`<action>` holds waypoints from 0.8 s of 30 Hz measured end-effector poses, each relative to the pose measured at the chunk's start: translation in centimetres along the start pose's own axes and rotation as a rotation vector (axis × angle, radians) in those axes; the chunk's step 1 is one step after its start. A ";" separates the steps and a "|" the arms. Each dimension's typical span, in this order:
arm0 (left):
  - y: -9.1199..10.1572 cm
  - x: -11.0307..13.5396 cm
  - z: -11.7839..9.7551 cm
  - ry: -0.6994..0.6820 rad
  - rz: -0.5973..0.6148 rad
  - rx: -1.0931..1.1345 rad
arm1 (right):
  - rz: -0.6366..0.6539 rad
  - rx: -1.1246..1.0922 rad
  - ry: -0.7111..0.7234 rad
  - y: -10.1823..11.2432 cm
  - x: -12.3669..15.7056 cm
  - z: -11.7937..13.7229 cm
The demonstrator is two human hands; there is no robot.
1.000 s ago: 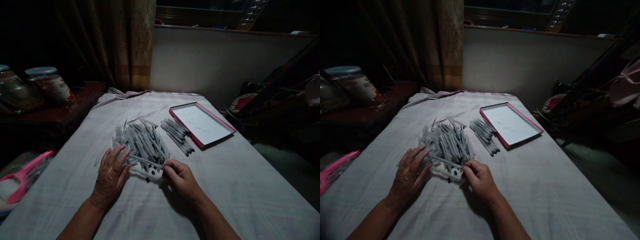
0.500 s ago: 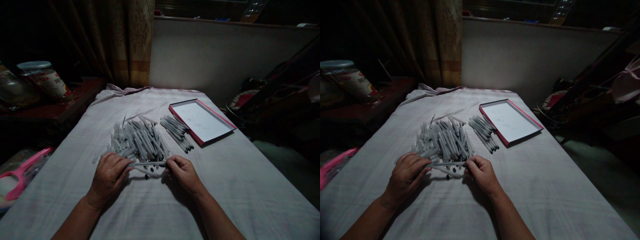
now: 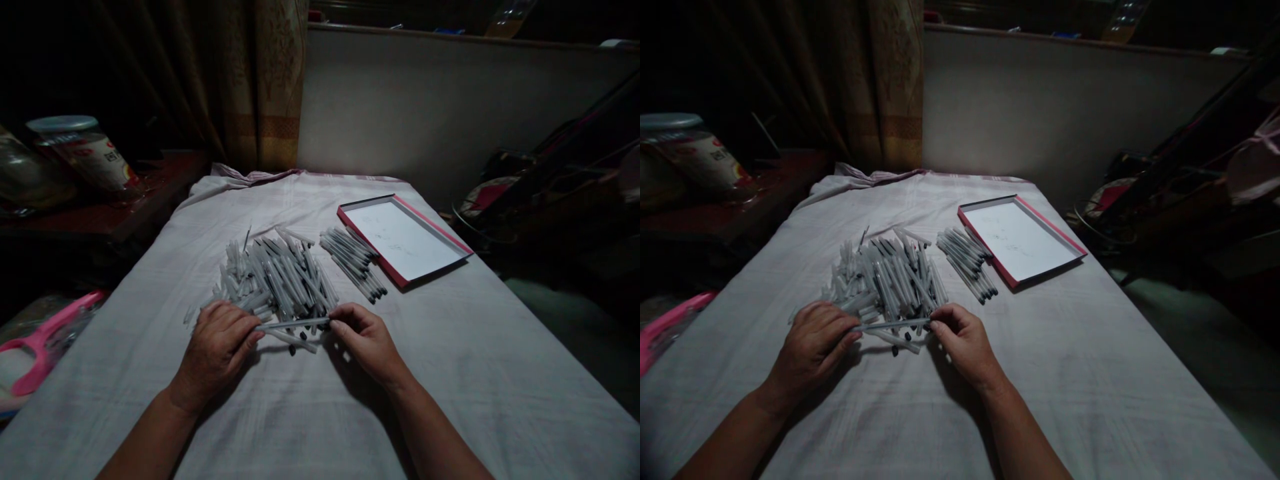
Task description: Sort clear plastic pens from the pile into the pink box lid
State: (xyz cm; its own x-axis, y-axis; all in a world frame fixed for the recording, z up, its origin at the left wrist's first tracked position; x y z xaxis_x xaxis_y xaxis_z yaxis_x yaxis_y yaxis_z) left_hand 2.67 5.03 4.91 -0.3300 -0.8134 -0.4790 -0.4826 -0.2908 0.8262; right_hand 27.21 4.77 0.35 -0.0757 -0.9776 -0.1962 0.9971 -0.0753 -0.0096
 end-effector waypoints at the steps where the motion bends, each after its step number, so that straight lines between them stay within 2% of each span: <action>1: 0.0 0.0 0.0 0.000 0.001 -0.002 | -0.006 -0.015 -0.001 0.0 0.0 0.0; 5: -0.1 0.0 0.1 0.008 0.010 0.006 | -0.049 -0.054 -0.031 0.2 0.0 -0.1; 11: -0.3 0.1 0.2 -0.005 0.008 0.010 | -0.017 -0.055 -0.097 0.1 0.2 -0.4; 24: -0.4 0.0 0.0 -0.004 0.028 0.009 | -0.013 -0.038 -0.063 0.2 0.1 -0.4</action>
State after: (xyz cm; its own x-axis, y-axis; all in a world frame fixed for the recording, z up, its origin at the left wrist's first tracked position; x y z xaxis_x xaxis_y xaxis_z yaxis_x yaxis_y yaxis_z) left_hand 2.82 5.12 4.58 -0.3467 -0.8192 -0.4569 -0.4801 -0.2635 0.8367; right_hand 27.40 4.76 -0.10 -0.0877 -0.9872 -0.1335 0.9954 -0.0817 -0.0495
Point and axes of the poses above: each hand's wrist, its own x-axis away from the middle knuckle, its own y-axis out of the back of the hand, z = x × y, the point moved 5 cm from there along -x, towards the middle knuckle, and after that the axes turned 15 degrees about y, right-handed, at the moved point
